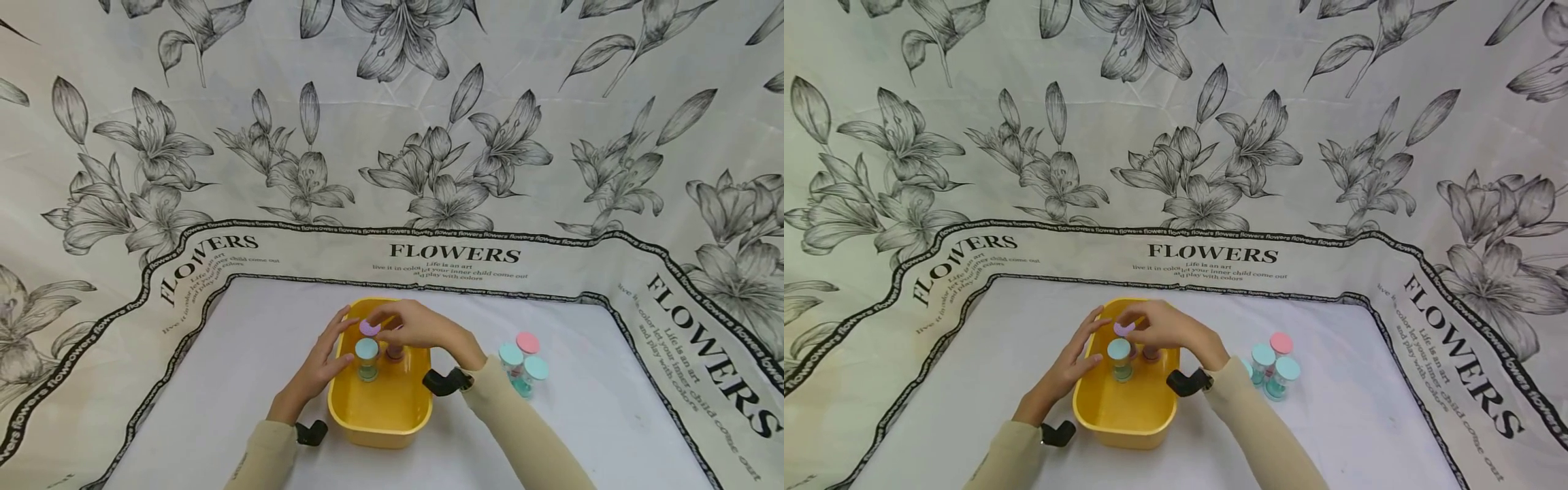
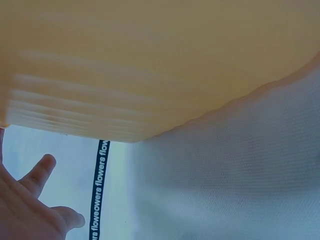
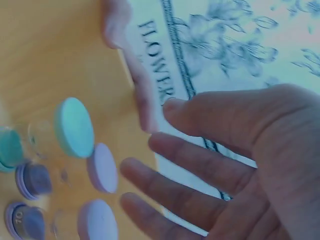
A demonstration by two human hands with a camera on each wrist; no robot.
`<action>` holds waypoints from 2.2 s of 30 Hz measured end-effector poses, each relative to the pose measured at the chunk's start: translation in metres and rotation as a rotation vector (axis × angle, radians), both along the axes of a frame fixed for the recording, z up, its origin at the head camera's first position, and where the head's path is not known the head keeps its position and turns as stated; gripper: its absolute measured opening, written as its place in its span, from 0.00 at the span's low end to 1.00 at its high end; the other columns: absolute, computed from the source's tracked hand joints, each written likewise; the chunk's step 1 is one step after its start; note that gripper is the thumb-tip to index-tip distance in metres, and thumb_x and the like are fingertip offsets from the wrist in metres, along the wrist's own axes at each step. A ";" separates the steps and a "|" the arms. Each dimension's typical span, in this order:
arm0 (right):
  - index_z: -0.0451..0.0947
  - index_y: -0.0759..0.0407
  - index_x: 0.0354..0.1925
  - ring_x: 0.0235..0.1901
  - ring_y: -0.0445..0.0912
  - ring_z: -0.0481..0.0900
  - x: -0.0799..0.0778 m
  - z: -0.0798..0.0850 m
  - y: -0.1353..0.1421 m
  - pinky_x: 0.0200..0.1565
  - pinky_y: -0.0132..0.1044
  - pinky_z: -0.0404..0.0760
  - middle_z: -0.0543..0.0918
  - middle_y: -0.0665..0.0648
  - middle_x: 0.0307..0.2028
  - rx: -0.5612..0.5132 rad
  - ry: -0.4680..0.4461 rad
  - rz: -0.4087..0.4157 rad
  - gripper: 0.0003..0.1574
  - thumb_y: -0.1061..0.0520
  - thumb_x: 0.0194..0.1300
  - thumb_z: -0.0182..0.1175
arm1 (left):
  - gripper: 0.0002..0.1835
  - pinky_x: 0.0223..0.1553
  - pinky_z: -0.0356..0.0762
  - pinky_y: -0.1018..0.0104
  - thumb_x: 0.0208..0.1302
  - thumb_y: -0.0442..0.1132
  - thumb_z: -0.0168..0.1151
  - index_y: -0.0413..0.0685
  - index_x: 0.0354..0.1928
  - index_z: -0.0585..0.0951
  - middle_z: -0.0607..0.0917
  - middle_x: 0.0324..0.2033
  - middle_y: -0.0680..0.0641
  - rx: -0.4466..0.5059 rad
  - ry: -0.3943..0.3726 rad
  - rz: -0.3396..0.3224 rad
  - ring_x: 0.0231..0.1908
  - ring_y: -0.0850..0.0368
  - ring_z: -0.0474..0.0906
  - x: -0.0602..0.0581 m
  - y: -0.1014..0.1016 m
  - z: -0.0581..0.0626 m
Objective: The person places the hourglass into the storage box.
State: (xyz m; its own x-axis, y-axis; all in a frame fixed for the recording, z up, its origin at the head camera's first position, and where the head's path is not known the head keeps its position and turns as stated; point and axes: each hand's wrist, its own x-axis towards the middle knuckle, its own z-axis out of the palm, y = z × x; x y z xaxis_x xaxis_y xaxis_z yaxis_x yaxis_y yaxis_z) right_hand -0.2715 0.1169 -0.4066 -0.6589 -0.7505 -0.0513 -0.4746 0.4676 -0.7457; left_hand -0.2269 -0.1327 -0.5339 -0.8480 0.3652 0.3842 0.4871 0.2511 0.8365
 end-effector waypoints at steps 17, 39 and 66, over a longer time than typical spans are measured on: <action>0.81 0.56 0.58 0.53 0.52 0.86 0.033 -0.008 0.129 0.56 0.49 0.85 0.87 0.56 0.53 -0.060 0.225 -0.350 0.17 0.55 0.73 0.63 | 0.32 0.70 0.47 0.21 0.70 0.43 0.56 0.52 0.76 0.66 0.50 0.83 0.47 -0.003 0.004 0.018 0.81 0.34 0.43 0.000 0.000 -0.003; 0.72 0.65 0.67 0.60 0.70 0.78 0.049 -0.027 0.237 0.56 0.63 0.81 0.80 0.70 0.62 0.115 0.253 -0.545 0.32 0.50 0.73 0.64 | 0.32 0.72 0.42 0.21 0.70 0.42 0.57 0.53 0.76 0.67 0.50 0.83 0.48 -0.014 0.014 0.017 0.81 0.36 0.43 -0.003 0.000 -0.006; 0.61 0.61 0.76 0.70 0.76 0.62 0.032 -0.067 0.245 0.59 0.72 0.74 0.63 0.75 0.74 0.180 -0.063 -0.624 0.46 0.36 0.74 0.58 | 0.32 0.71 0.40 0.19 0.70 0.41 0.56 0.52 0.76 0.66 0.50 0.83 0.45 -0.015 0.025 0.019 0.81 0.34 0.44 -0.002 0.000 -0.005</action>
State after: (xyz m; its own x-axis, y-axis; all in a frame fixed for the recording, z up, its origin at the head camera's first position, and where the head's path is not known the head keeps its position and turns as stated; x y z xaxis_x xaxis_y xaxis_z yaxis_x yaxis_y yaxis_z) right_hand -0.2396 0.3621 -0.4736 -0.9597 -0.2039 -0.1933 -0.0314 0.7616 -0.6473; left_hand -0.2292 -0.1326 -0.5394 -0.8451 0.3551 0.3996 0.5025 0.2728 0.8204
